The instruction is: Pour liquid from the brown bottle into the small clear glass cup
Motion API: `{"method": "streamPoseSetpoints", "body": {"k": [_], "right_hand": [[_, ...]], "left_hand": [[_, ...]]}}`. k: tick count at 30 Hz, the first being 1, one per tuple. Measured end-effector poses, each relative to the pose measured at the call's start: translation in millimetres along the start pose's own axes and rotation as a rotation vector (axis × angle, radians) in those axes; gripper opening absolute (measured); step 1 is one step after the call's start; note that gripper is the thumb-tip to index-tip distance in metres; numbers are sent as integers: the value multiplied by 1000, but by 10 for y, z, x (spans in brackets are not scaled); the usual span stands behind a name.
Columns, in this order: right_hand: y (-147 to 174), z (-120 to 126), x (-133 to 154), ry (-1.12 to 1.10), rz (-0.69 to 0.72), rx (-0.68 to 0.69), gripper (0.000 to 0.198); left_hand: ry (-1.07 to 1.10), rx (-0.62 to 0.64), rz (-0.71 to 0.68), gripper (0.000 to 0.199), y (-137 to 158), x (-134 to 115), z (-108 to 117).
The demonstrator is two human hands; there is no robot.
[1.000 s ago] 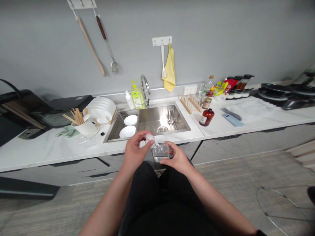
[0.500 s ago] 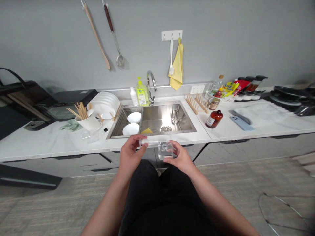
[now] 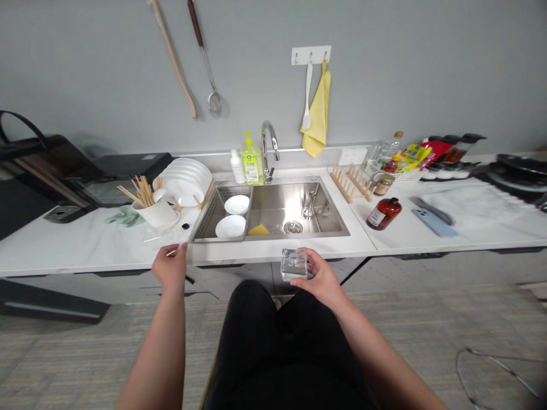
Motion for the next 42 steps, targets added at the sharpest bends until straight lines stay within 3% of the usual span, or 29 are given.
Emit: {"method": "streamPoseSetpoints", "body": {"k": [5,15,25,30,33,36,39,42], "right_hand": [[-51,62,56,-3,-16,-5,87],[-116,99,105,-33,-24,-12,89],[-142,86,41,-55,-9,-10,88],[-136,79,32,-53,4,-15,89],[-121,80,13,-55,11,-17,88],[-93,76,-15,-47,19,-7,85],[-54,55,-52,-43,5,4,89],[-10,7,-76,-53,-10,18,92]], "left_hand": [[-137,-142,-2,36,-251,161,-104],[-323,-184,-7,39,-628,407,-211],[-371,-153,-49,51,-697,424,-312],[-264,-225,-141,50,-672,461,-272],[-147,-314,-173,45,-479,418,-181],[4,-325,-253,39,-58,251,-104],[187,-131,-385,37,543,-42,-114],[415,225,-477,35,1182,-375,-192]]}}
Point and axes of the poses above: each hand's wrist, its own y-axis away from the middle knuckle, its own z-axis out of the back of the hand, x = y × z, the point moved 2 cm from there along -y, towards the middle knuckle, and after that the axes turned 8 degrees about -x, right-handed, at the moved point
